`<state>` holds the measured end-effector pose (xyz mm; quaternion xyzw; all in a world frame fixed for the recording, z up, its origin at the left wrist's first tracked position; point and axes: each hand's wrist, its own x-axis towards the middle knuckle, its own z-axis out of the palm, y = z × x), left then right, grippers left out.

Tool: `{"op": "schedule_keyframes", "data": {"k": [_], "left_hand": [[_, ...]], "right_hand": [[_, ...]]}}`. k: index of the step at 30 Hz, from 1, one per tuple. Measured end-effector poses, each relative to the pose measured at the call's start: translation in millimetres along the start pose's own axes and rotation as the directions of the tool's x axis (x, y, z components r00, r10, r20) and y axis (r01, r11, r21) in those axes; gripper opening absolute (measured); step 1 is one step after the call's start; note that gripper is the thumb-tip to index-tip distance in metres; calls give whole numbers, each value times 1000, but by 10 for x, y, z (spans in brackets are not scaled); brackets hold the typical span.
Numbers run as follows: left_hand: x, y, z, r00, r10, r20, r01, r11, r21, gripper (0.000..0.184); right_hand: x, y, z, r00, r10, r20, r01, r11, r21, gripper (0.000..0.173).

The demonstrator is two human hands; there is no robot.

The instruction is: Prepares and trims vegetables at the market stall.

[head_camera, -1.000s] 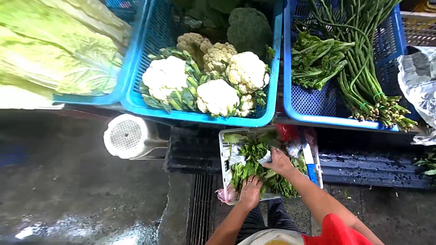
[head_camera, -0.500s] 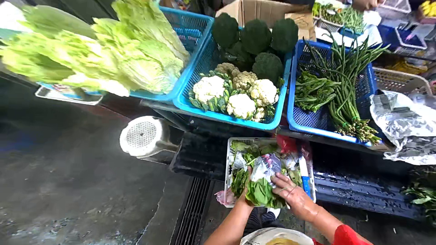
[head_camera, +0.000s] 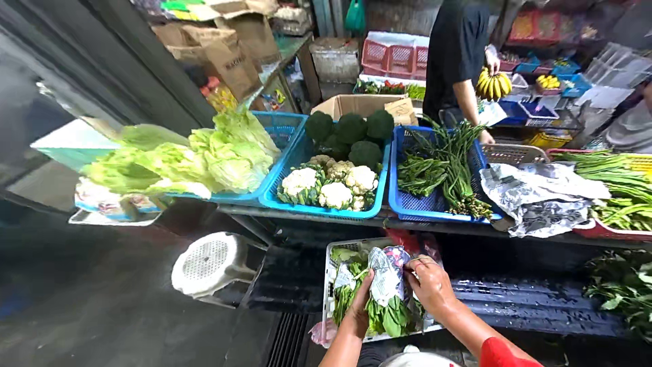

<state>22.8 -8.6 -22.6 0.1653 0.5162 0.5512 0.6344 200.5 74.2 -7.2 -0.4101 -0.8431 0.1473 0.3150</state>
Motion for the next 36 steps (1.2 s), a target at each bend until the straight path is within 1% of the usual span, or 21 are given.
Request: {"op": "schedule_keyframes", "data": {"k": [2,4,6,7,9,11,12,13,14,16,17,19,22,23,24,25,26,28,30,33,36], "left_hand": [[-27,-76,-75,1000,6,-11,-6,1000,6,55],[-107,-96,-146,999,32,19,-32,998,50,56],[-223,-14,-131,995,87,51,-92,991,101,48],[-232,18,-119,991,118,61,-124,987,102,43],[-263,140,-36,989,131,72,-135,989,66,33],[-350,293,21,981,116,156,-125,991,54,30],[-295,298,-24,962,117,248,-148,983,110,26],[-183,255,-119,920,116,374,-183,971,151,19],[-24,180,-225,865,95,492,-205,963,175,24],[159,116,-288,780,5,626,-201,950,241,46],[180,118,-272,754,-47,655,-175,947,269,54],[142,177,-156,715,-184,674,-94,931,353,58],[189,201,-89,566,-354,745,-68,880,470,56],[214,191,-108,547,-377,748,-76,867,493,60],[226,175,-143,563,-377,735,-74,863,500,64],[217,160,-181,615,-352,706,-70,867,494,68],[183,145,-211,695,-302,652,-68,876,478,70],[89,109,-232,854,-156,496,-76,906,416,68],[36,81,-179,944,-12,329,-125,911,393,64],[6,106,136,988,71,137,-118,921,371,58],[84,90,425,988,142,64,-156,878,452,61]], "right_hand": [[-18,22,-52,998,-46,35,45,999,23,11],[-39,34,-129,991,-72,108,58,990,128,13],[-40,18,-273,966,-19,260,-77,932,354,19],[-46,7,-353,939,10,343,-180,865,468,21],[-82,-11,-482,878,0,479,-366,644,671,18],[-130,6,-542,840,-109,531,-462,367,807,9],[-151,22,-558,824,-164,542,-498,247,831,8],[-159,48,-586,805,-212,554,-536,142,832,8],[-157,88,-623,789,-240,565,-568,64,820,6],[-136,206,-705,784,-216,582,-599,-16,800,7],[-115,275,-757,787,-153,597,-607,-20,795,8],[-73,428,-855,802,-1,597,-596,-45,802,11],[-51,688,-985,837,156,524,-511,-122,851,18],[-65,750,-1025,847,188,497,-483,-119,868,18],[-92,791,-1059,856,201,477,-462,-118,879,15],[-136,811,-1084,864,190,466,-451,-117,885,16],[-191,819,-1098,872,146,467,-456,-102,884,33],[-290,784,-1096,850,33,525,-526,-1,851,78],[-341,710,-1012,791,40,611,-611,110,784,104],[-395,550,-720,727,182,662,-686,217,695,117],[-379,351,-506,729,217,649,-684,266,679,128]]}}
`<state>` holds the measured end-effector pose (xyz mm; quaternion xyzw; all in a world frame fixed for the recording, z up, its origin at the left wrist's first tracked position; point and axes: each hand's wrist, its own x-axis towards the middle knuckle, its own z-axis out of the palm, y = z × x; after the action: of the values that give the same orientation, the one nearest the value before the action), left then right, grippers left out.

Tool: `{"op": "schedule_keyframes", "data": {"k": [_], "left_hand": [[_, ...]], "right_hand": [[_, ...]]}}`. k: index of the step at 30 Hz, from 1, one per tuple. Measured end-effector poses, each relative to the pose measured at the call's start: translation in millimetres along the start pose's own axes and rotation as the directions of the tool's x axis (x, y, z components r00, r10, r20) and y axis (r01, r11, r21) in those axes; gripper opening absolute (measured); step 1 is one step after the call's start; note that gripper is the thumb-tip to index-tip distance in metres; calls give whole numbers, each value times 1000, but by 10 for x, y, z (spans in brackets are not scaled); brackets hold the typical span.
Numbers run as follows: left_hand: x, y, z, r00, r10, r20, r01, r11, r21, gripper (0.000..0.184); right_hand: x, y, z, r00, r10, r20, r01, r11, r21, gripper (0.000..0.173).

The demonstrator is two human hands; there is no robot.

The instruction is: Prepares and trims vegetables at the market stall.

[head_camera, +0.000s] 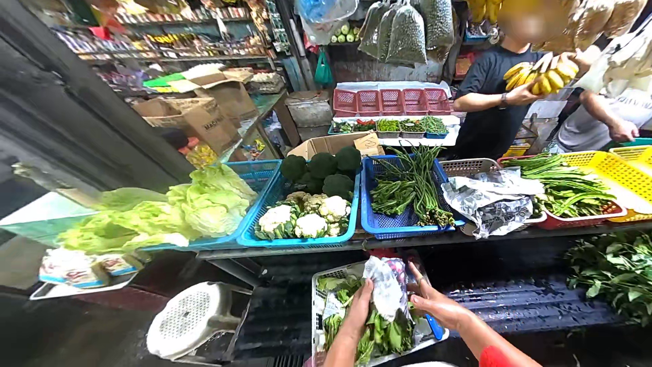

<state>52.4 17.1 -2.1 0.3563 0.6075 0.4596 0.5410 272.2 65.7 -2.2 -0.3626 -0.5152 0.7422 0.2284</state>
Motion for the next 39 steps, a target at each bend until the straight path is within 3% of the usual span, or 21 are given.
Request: {"op": "schedule_keyframes", "data": {"k": [2,5,7,11,12,14,17,19,23,26,28,30,33,36,39], "left_hand": [[65,-6,92,997,71,-23,-66,986,155,60],[123,16,94,987,141,76,-158,930,333,51],[125,4,96,983,154,101,-177,941,287,55],[91,-61,50,984,79,159,-72,996,-49,94],[65,-66,29,984,34,173,-13,992,-122,93],[38,-122,-20,984,-36,172,66,984,-168,91],[57,-230,-176,978,-93,185,106,992,-64,94],[91,-266,-343,966,-103,239,94,994,48,99],[197,-310,-758,890,-199,410,16,913,408,107],[268,-355,-944,835,-287,469,-4,850,528,107],[359,-510,-1054,818,-339,465,23,827,561,107],[495,-800,-1194,831,-377,408,42,775,631,109],[717,-1179,-1300,920,-295,258,-7,645,764,100],[761,-897,-1035,981,-33,189,-76,839,539,70],[656,-272,-611,953,252,171,-287,930,231,43]], "right_hand": [[72,14,96,998,-4,-60,6,999,31,131],[192,73,96,983,-3,-186,31,989,148,119],[183,66,70,987,8,-158,23,981,194,110],[138,174,135,998,39,-57,-20,955,295,72],[161,201,171,997,47,-61,-30,968,247,66],[228,207,194,988,69,-141,-74,997,-33,66],[364,148,52,976,57,-209,-153,865,-478,63],[453,129,-67,972,79,-223,-191,818,-543,57],[524,188,-168,970,169,-173,-210,944,-254,38],[630,337,-189,945,284,-161,-272,958,88,27],[693,337,-159,934,326,-148,-277,920,277,35],[757,259,-105,941,281,-186,-211,922,325,49],[867,61,5,966,172,-191,-123,962,243,65],[938,-185,258,982,121,-147,-85,970,227,66],[1034,-341,581,987,74,-142,-51,986,156,66]]}}
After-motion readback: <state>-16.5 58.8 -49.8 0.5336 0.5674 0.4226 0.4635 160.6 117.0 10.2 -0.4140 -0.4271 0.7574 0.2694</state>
